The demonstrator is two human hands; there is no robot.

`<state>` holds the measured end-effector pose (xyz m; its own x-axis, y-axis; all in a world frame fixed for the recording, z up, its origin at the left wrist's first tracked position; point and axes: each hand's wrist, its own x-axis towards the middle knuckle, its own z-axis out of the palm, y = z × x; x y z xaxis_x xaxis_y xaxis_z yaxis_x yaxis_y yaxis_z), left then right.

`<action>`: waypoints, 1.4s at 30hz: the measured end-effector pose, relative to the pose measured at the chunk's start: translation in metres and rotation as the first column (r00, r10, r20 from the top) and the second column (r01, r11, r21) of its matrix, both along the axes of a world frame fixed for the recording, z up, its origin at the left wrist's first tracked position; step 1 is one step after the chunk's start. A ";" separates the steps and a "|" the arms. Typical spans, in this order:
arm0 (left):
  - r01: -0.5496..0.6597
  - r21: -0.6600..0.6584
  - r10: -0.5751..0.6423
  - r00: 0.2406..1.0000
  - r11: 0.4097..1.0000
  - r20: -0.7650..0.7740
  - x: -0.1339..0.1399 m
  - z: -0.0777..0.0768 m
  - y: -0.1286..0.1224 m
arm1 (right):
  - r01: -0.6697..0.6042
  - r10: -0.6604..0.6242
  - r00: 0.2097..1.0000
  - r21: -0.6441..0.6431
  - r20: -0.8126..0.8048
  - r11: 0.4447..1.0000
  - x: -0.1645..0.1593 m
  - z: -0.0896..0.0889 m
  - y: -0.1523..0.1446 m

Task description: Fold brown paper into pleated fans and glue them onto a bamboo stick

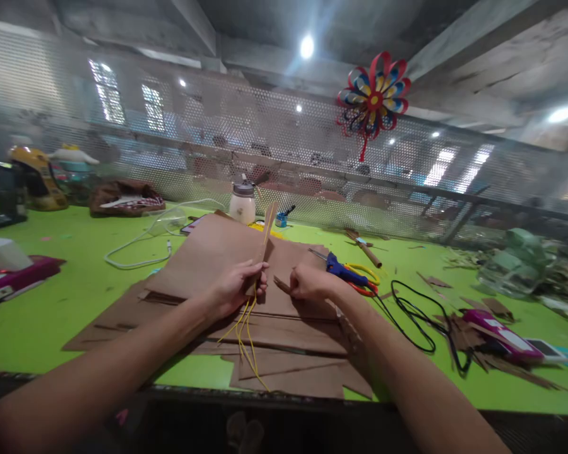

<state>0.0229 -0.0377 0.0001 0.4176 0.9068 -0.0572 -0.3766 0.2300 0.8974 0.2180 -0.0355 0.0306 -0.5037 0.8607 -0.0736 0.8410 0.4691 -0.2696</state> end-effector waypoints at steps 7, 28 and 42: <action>0.069 0.056 -0.068 0.997 0.996 -0.018 -0.001 -0.001 -0.004 | -0.015 -0.091 0.503 -0.114 -0.859 0.993 0.005 0.021 -0.019; 0.163 0.159 -0.157 0.986 0.974 -0.046 0.002 -0.005 -0.011 | 0.033 -0.013 0.445 0.002 -0.896 0.999 -0.024 0.003 -0.004; 0.149 0.152 -0.137 0.987 0.977 -0.089 0.003 -0.001 -0.013 | 0.072 0.045 0.410 0.081 -0.911 0.994 -0.029 -0.005 -0.003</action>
